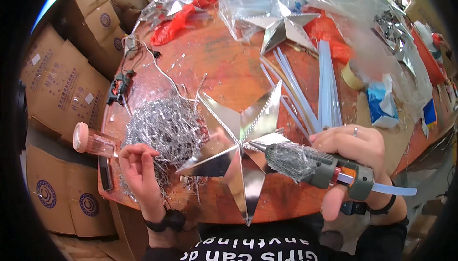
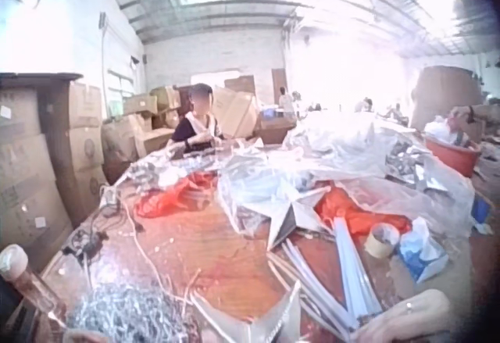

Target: Decorating a large metallic star with a silver beaded string and hot glue gun.

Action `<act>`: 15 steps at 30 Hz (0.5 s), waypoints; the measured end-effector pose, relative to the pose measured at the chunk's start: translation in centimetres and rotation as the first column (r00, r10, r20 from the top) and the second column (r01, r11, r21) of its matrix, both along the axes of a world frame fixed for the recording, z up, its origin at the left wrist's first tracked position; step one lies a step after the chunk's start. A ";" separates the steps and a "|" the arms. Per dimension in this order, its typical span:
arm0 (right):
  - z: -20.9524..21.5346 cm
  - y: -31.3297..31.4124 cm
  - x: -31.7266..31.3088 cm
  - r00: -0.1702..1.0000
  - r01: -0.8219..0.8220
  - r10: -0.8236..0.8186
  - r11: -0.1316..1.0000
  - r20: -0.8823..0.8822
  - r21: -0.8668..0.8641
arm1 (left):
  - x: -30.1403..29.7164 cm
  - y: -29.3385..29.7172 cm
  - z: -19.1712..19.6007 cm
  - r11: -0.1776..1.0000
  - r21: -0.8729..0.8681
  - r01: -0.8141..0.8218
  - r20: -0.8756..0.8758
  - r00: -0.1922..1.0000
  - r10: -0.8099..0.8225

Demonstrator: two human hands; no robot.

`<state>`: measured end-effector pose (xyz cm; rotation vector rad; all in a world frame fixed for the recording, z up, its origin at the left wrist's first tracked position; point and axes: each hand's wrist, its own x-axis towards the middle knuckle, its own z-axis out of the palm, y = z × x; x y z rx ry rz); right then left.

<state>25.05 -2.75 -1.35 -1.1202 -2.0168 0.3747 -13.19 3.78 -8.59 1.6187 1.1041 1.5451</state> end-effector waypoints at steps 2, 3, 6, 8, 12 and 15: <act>-0.2 0.0 -0.1 1.000 0.000 0.001 0.999 0.026 -0.037 | -0.2 0.5 -0.4 1.000 -0.007 0.017 -0.024 1.000 -0.017; -0.3 0.0 -0.3 0.998 0.019 -0.018 1.000 0.052 -0.014 | -0.2 0.5 -0.6 0.999 -0.020 0.027 -0.005 1.000 -0.028; -0.3 0.1 -0.9 0.999 0.034 -0.033 0.998 0.030 -0.049 | -0.5 0.6 -0.9 1.000 -0.011 0.004 -0.091 0.996 -0.005; -0.2 0.3 -1.4 0.992 0.048 -0.045 0.999 0.119 -0.020 | -0.5 0.5 -0.9 1.000 0.012 0.011 -0.139 0.990 -0.010; -0.5 0.8 -2.0 0.984 0.048 -0.050 0.999 0.173 0.012 | -0.5 0.2 -0.9 0.999 0.031 -0.037 -0.126 0.991 0.041; -0.9 0.8 -2.2 0.980 0.079 -0.085 0.996 0.180 0.040 | -0.5 0.2 -1.0 0.999 0.044 -0.031 -0.094 0.995 0.035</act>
